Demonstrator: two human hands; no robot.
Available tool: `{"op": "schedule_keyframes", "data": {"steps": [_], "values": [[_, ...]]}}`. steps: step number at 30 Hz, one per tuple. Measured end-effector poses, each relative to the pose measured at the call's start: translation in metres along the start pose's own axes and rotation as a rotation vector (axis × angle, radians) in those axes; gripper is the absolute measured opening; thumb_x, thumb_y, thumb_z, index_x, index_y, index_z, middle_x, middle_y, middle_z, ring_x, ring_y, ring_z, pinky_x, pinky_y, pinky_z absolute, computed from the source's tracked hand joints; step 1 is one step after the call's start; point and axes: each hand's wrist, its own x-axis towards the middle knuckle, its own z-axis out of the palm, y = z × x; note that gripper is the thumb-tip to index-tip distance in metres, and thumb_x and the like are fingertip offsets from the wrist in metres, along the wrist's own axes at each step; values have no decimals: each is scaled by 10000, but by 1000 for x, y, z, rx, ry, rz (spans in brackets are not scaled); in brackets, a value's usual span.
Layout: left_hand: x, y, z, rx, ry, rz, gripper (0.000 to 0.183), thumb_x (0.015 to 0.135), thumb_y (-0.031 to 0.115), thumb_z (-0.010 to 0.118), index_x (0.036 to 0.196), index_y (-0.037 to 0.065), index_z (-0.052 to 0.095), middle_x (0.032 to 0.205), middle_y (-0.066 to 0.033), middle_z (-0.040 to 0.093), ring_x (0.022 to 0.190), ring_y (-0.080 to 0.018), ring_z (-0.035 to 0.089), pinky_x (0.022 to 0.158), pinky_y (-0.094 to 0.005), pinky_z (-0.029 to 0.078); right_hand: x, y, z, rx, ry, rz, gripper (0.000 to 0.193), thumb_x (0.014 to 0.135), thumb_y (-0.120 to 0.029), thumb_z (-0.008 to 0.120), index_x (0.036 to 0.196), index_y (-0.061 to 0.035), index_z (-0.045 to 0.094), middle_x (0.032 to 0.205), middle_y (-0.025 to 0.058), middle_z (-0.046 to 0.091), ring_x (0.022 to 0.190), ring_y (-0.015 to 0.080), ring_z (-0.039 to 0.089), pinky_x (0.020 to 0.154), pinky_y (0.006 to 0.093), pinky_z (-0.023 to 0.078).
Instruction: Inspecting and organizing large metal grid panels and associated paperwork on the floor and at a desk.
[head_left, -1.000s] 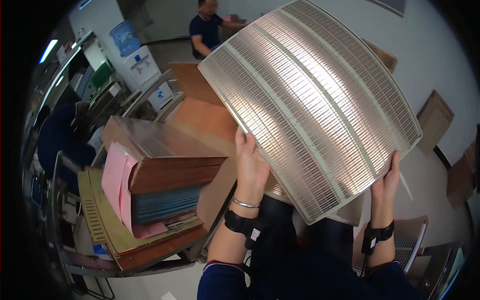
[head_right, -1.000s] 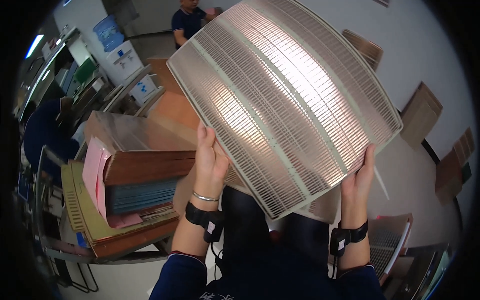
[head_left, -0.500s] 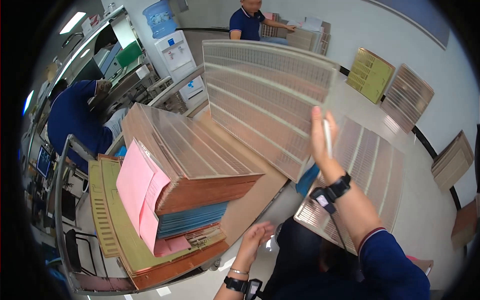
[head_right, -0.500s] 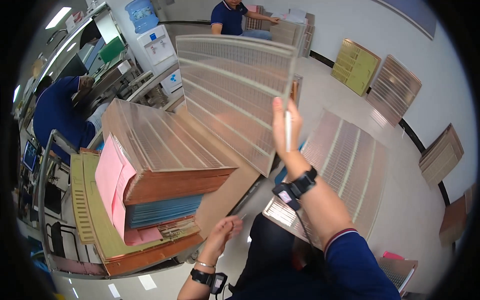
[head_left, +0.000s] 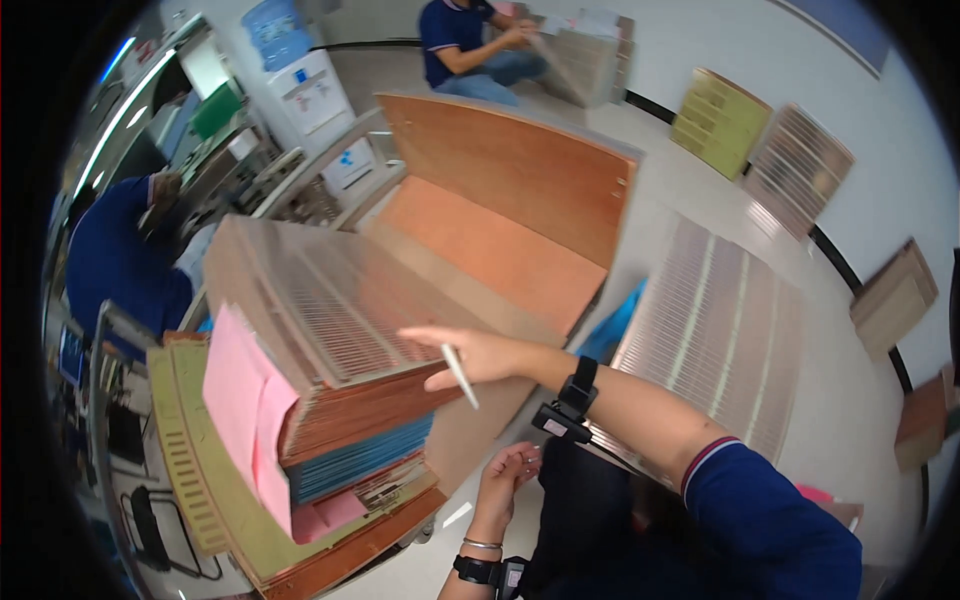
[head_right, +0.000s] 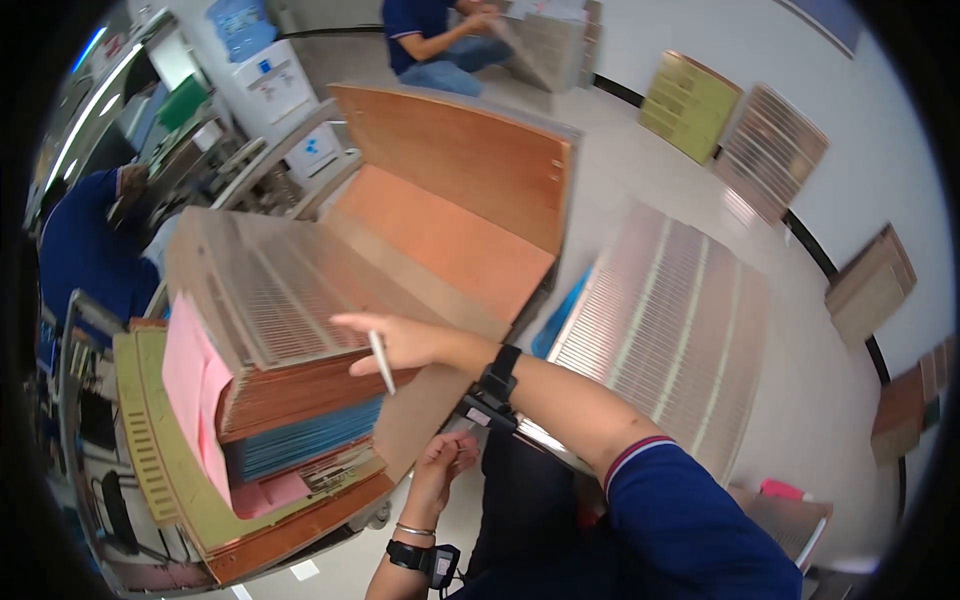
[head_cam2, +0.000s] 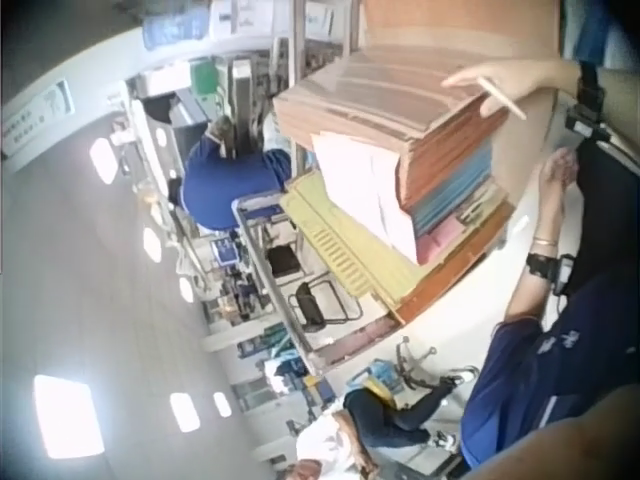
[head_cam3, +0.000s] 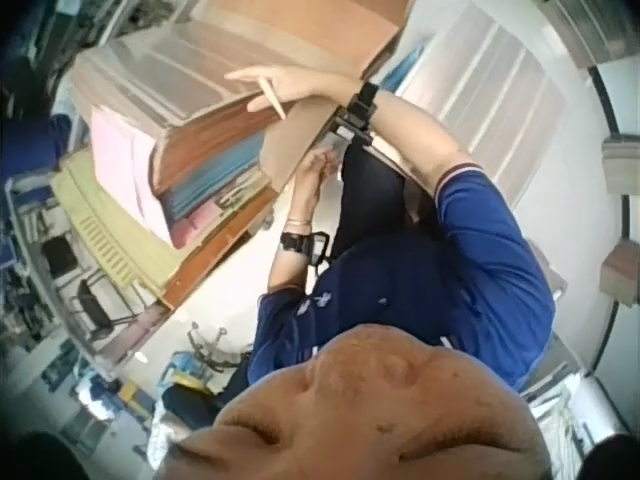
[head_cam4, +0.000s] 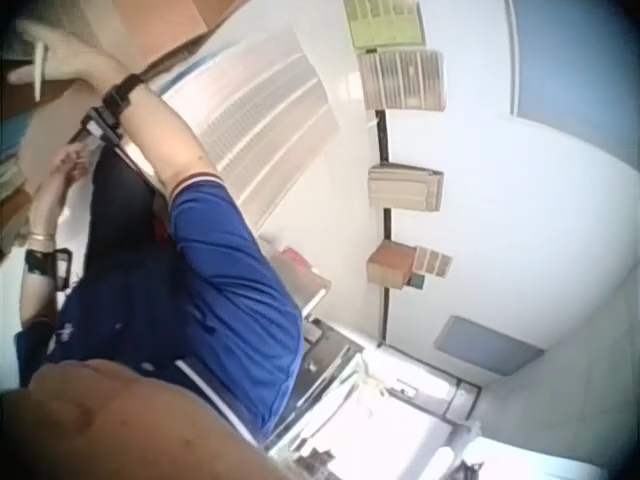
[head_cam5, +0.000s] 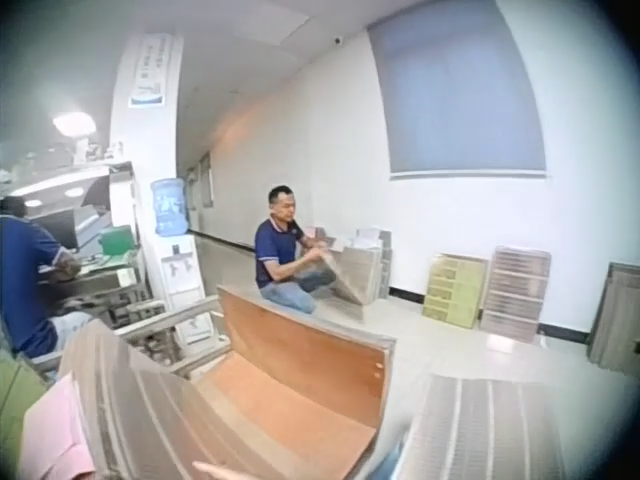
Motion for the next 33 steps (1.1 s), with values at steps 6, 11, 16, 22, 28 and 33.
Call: {"op": "schedule_keyframes", "data": {"steps": [6, 11, 16, 22, 28, 33], "values": [[20, 8, 35, 136, -102, 76, 260, 942, 214, 467, 1115, 37, 547, 1052, -87, 611, 904, -156, 587, 809, -291, 471, -118, -85, -46, -127, 307, 222, 438, 865, -198, 595, 1273, -86, 480, 1195, 148, 564, 1090, 239, 555, 909, 331, 444], [52, 9, 59, 293, -165, 230, 245, 943, 177, 458, 1114, 31, 556, 980, -32, 602, 810, -91, 548, 741, -230, 445, -292, -120, -68, -367, 918, 450, 337, 893, -210, 566, 1173, -24, 549, 1072, 122, 618, 988, 190, 594, 854, 303, 461], [72, 25, 102, 533, -177, 175, 235, 915, 155, 510, 999, -41, 609, 714, 15, 575, 623, -46, 492, 579, -189, 407, -508, -81, -25, -857, 1408, 728, 346, 913, -134, 505, 1234, -11, 471, 1173, 171, 554, 1067, 232, 559, 886, 315, 447], [78, 35, 104, 1238, -56, 650, 183, 860, 148, 545, 895, 2, 648, 704, -166, 612, 634, -300, 592, 591, -381, 449, -476, -70, 50, -678, 1476, 981, 391, 907, -88, 477, 1283, -25, 390, 1325, 253, 401, 1183, 345, 468, 961, 358, 402], [57, 46, 141, 1638, 57, 640, 238, 860, 185, 517, 774, -10, 623, 788, -231, 591, 740, -427, 566, 669, -488, 439, -475, -68, 54, -812, 1452, 893, 385, 882, -62, 491, 1258, -36, 409, 1366, 313, 290, 1240, 417, 366, 1000, 410, 357], [57, 47, 154, 1788, 73, 666, 264, 866, 177, 508, 750, -38, 609, 780, -250, 579, 748, -430, 563, 650, -477, 445, -473, -66, 55, -915, 1425, 913, 390, 874, -51, 495, 1256, -35, 413, 1362, 329, 280, 1251, 426, 345, 1016, 410, 339]]}}
